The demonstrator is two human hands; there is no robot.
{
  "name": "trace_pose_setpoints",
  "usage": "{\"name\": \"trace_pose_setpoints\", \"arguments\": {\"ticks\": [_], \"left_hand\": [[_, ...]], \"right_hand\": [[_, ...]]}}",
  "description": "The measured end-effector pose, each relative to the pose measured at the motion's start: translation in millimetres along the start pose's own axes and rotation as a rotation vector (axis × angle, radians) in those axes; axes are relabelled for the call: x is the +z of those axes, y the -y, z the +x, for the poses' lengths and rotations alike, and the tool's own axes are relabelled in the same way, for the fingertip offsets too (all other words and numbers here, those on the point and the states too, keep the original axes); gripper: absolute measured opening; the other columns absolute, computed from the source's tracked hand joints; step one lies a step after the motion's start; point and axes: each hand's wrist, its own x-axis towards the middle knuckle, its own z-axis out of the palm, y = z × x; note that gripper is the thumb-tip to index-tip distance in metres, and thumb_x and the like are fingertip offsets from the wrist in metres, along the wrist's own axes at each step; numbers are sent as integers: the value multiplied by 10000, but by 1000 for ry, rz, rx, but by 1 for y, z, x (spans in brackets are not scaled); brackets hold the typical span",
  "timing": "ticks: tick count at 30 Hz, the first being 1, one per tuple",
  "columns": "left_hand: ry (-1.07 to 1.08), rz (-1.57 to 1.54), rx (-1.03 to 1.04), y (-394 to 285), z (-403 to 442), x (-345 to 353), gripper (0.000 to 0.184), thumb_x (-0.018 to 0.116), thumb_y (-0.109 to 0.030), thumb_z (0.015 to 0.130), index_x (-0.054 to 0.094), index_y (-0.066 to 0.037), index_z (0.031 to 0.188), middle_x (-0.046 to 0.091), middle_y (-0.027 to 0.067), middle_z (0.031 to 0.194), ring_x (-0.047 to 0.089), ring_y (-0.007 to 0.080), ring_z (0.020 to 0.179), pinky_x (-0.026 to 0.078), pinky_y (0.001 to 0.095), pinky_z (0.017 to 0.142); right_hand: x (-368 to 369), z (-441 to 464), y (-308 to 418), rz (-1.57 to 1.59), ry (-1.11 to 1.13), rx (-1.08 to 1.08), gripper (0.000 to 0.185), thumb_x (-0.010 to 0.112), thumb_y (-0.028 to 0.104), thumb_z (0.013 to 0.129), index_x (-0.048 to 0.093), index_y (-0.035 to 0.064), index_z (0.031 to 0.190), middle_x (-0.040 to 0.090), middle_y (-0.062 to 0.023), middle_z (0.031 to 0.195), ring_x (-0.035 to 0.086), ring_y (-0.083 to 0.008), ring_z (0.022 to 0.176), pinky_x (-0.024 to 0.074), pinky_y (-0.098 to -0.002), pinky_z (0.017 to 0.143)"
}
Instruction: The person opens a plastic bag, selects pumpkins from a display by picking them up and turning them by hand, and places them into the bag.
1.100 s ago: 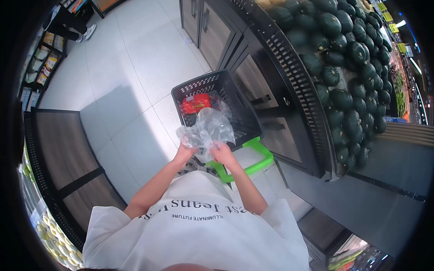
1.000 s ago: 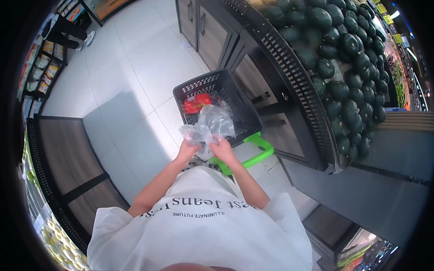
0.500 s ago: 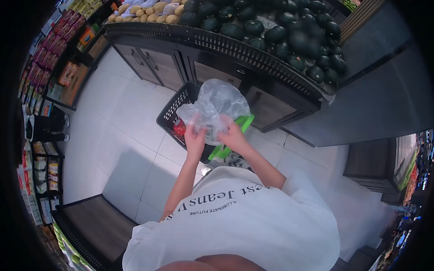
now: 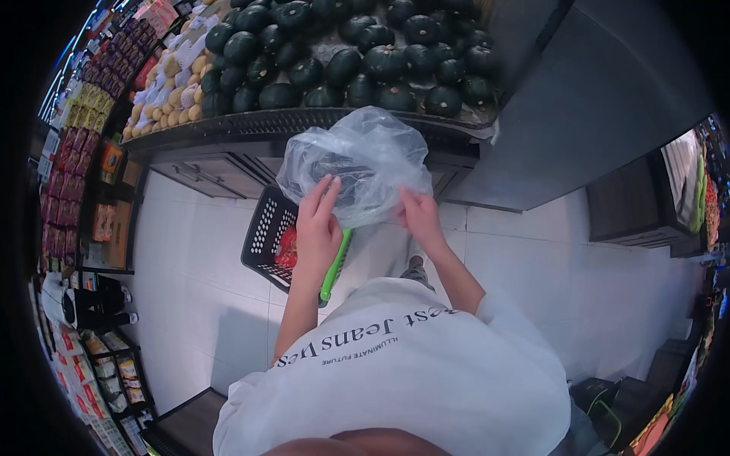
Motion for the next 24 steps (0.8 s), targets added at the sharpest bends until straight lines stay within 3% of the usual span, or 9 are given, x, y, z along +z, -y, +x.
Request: {"name": "trace_pose_setpoints", "arguments": {"ticks": [2,4,7,10,13,16,19,22,24], "left_hand": [[102,8,92,-16,28,18,613,544,104,650,546,-32,1248,535,139,1245,540,326,981,439,398,864],[85,1,162,-35,56,40,478,578,63,634,606,-24,1103,589,118,1064,549,311,904,451,387,810],[132,-39,253,-60,94,71,359,585,52,626,636,-24,973,600,101,911,555,298,833,458,376,755],[127,-72,367,-84,130,97,283,571,62,614,645,-24,874,593,88,805,554,280,745,458,360,680],[89,-77,473,-97,154,117,269,592,26,571,639,-28,830,569,71,773,542,258,711,452,351,635],[29,-92,542,-109,167,128,279,618,-17,538,630,-36,816,543,62,767,528,251,704,446,352,618],[-25,-63,527,-112,178,129,291,614,-12,527,638,-25,817,557,70,763,534,255,699,446,354,609],[-56,39,452,-94,188,122,313,601,8,526,647,-6,836,589,88,781,542,270,709,454,365,623],[-110,130,413,-76,202,119,321,592,27,534,646,2,850,607,102,796,543,282,712,455,367,632]], "right_hand": [[-25,1,28,-23,-91,-62,152,581,137,901,612,18,812,560,13,649,481,-62,555,378,-213,502],[-37,-2,67,-64,-218,-227,170,607,133,888,562,47,748,487,29,614,403,-47,520,324,-192,503],[-70,8,81,-240,-307,-491,131,703,84,792,592,30,836,555,2,694,501,-60,606,391,-215,539],[-97,15,108,-228,-484,-769,200,718,33,733,576,47,873,570,-33,760,552,-102,672,434,-248,593],[-135,32,128,-538,-438,-1179,264,698,-8,707,574,33,937,599,-76,840,598,-177,752,470,-288,635],[-150,53,143,-448,162,-1029,316,684,-6,706,578,34,1001,626,-101,889,620,-252,775,489,-325,683],[-155,83,136,-593,379,-691,400,689,49,744,574,30,1126,612,-132,1097,621,-257,955,496,-343,776],[-160,102,135,-798,495,-481,493,675,161,783,524,48,1239,583,-134,1185,566,-283,1086,461,-388,887],[-163,110,133,-970,525,-493,595,690,215,774,474,69,1310,550,-138,1250,515,-298,1163,409,-403,963]]}}
